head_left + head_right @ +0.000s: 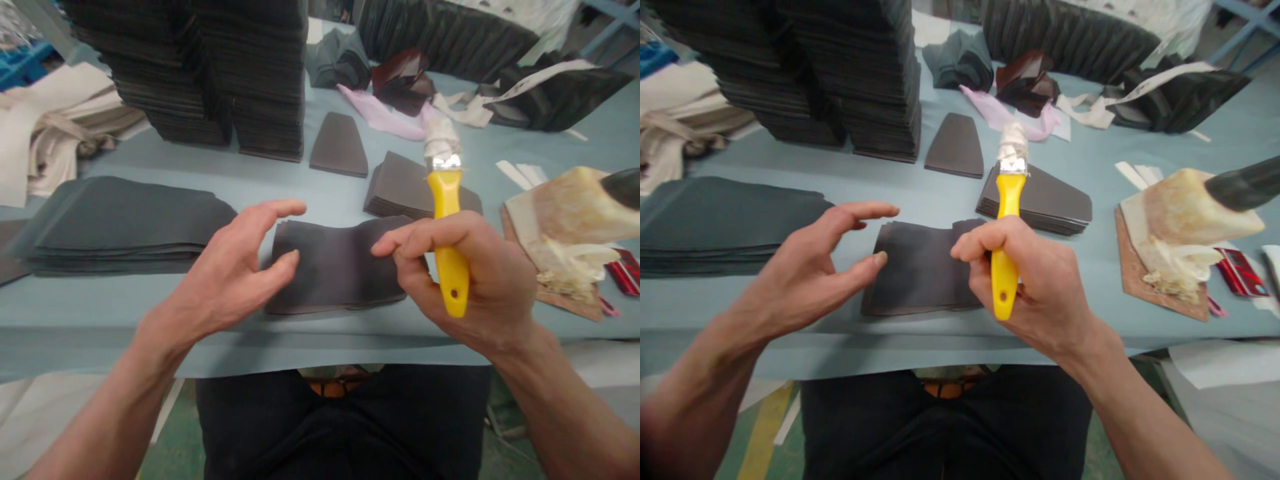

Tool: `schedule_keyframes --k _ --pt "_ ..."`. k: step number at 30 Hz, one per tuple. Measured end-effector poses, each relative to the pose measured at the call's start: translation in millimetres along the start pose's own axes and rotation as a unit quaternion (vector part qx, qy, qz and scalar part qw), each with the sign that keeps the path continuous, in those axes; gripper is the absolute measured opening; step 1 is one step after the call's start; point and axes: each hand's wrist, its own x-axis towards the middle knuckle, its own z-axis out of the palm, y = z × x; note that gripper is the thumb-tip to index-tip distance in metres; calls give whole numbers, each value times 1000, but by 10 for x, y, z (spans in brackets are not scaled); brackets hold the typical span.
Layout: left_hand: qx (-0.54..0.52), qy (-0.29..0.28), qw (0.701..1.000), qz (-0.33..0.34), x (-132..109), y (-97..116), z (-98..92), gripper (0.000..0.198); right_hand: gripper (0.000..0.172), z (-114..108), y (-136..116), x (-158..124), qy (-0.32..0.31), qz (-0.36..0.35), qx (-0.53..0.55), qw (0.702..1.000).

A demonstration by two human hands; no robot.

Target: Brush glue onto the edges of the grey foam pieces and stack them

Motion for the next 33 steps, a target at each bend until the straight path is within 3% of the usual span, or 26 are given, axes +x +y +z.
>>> schedule_keyframes --k 2,4,7,10,15,22,28,33 --pt "-57 -84 993 60 284 164 15 63 29 -13 -5 35 -10 -59 12 998" --pt "-106 -158 978 85 574 306 58 63 28 -23 -6 45 -20 -83 6 996" --pt "-99 -275 952 93 878 398 131 36 24 -50 -19 6 -27 -40 -14 999" --pt "-48 -327 941 66 953 329 135 13 20 -83 -43 -71 26 18 -23 999" --pt "-51 -290 956 -5 837 70 -46 8 20 -64 -72 -219 136 93 -104 981" --pt "-119 -212 968 -63 616 -190 -259 18 22 83 18 -367 182 121 -83 972" --pt "-225 -50 966 -121 423 -130 -159 19 18 127 20 -391 185 163 -45 968" --pt "-248 -14 959 -140 378 -181 -36 26 16 108 3 -418 169 221 -34 960"
